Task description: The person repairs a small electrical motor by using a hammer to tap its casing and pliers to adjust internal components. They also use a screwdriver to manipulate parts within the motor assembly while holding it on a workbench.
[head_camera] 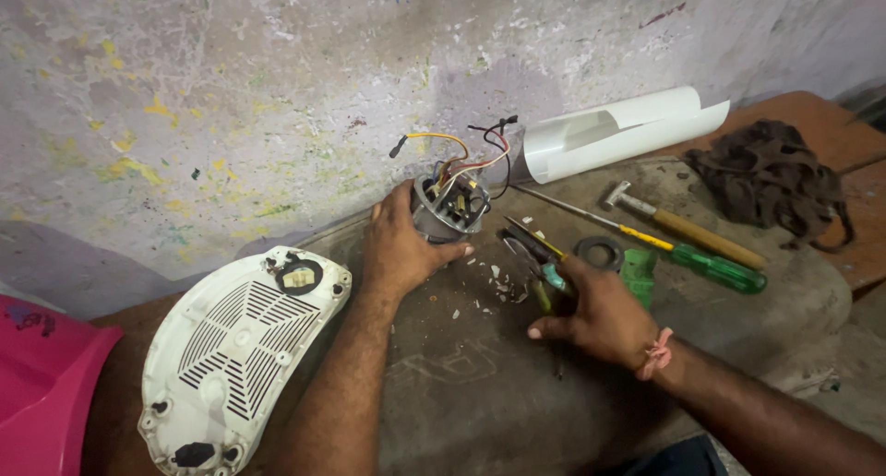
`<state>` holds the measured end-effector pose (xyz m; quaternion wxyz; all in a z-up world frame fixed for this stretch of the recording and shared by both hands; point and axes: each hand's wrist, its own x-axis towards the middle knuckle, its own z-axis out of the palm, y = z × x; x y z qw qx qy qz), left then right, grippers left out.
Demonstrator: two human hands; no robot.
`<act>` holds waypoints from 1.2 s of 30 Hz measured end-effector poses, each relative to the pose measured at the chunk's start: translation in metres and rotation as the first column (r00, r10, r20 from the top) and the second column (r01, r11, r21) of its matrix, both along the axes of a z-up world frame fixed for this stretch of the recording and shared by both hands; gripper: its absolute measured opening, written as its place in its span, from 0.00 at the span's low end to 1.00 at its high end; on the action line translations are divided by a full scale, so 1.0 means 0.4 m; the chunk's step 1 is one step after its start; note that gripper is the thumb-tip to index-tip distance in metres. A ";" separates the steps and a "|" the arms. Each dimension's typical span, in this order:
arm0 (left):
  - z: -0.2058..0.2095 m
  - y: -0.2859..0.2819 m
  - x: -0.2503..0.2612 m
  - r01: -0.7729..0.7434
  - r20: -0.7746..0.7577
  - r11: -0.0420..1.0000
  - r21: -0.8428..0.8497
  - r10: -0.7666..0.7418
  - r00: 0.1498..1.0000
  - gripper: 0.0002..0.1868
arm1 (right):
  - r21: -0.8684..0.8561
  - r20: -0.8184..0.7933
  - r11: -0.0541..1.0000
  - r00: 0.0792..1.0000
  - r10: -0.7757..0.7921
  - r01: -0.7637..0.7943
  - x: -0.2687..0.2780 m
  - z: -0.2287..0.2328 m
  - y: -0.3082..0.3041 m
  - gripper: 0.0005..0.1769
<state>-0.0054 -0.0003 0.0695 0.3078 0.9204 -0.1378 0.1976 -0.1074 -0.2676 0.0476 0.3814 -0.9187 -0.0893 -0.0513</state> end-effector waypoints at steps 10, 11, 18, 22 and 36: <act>0.007 -0.002 -0.007 -0.001 0.004 1.000 0.007 0.001 1.000 0.63 | 0.148 -0.427 0.988 0.904 0.034 0.033 0.035 0.062 -0.027 0.17; 0.008 -0.003 -0.007 0.000 0.000 1.000 0.005 0.000 1.000 0.63 | 0.261 -0.425 0.965 0.899 0.103 0.013 0.049 0.060 -0.033 0.16; 0.004 -0.003 -0.003 -0.020 -0.031 1.000 0.022 0.020 0.999 0.65 | 0.516 -0.497 0.848 0.848 0.185 0.118 0.067 0.013 -0.030 0.17; -0.012 -0.003 0.005 -0.013 0.028 1.000 0.004 0.013 1.000 0.65 | 0.045 -0.273 0.996 0.958 0.086 -0.076 0.100 0.030 -0.056 0.21; -0.003 -0.003 0.003 -0.005 0.035 1.000 -0.013 0.006 0.999 0.65 | -0.672 0.304 0.704 0.782 0.544 -0.228 0.054 0.089 -0.053 0.16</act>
